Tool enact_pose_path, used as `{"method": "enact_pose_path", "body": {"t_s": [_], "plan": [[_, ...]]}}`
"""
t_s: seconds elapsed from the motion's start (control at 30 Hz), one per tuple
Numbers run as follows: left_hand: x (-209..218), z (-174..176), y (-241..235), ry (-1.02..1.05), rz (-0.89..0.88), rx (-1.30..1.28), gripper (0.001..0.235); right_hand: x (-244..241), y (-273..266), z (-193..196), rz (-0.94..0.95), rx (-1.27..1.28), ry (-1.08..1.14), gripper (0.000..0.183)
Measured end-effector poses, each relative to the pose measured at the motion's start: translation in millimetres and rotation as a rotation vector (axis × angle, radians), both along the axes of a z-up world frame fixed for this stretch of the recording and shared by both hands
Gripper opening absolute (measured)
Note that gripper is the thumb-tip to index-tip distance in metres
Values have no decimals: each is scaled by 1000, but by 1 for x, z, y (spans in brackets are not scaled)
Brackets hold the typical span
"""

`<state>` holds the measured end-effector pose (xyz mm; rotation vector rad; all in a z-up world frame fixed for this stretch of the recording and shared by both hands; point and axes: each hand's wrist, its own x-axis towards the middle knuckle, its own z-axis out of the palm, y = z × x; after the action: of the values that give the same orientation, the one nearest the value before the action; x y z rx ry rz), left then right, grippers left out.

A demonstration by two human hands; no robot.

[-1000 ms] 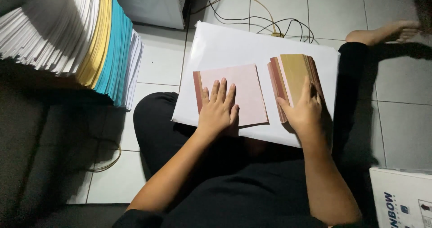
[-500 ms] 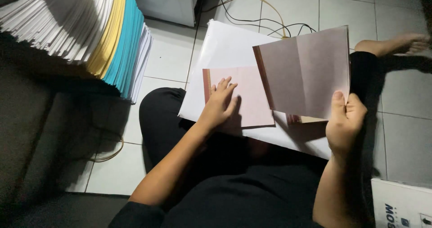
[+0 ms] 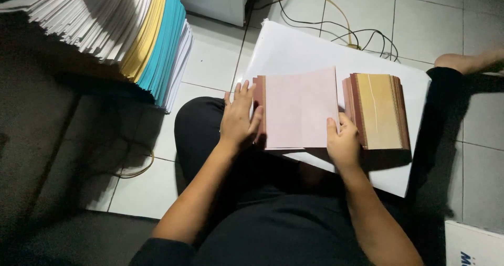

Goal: The person sits on the floor and repeatedly folds a small pink paper booklet in half, pressing the crease with both hands. They handle the booklet one at a time, folding and pressing it multiple times without stacking or moving it to a final location.

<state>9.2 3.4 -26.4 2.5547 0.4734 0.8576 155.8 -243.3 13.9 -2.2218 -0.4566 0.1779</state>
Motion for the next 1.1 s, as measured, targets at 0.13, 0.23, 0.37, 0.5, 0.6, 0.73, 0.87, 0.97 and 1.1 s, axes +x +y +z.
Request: {"method": "enact_pose_path", "body": {"t_s": [0.13,0.23,0.37,0.5,0.6,0.73,0.87,0.97,1.1], "plan": [[-4,22,-11,152,-1,70,71,4,-3,-13,-12,-35,-12,15],[-3,20,-11,162,-9,60,70,-3,0,-8,-9,-51,6,15],[-3,15,-9,158,-8,52,71,-4,1,-10,-1,-61,-18,15],[-3,16,-8,164,-5,44,73,-1,-2,-19,-3,-56,-14,14],[-2,15,-9,158,0,67,74,-1,-1,-16,2,-52,-12,14],[-2,15,-9,150,-2,54,74,-6,0,-8,4,-58,-14,14],[-2,14,-8,146,-4,67,75,3,-4,-23,11,-49,-5,14],[-2,13,-8,144,-8,61,76,1,-3,-23,18,-46,-9,14],[-2,14,-8,138,-10,59,77,-7,4,-1,77,7,-148,31]]}}
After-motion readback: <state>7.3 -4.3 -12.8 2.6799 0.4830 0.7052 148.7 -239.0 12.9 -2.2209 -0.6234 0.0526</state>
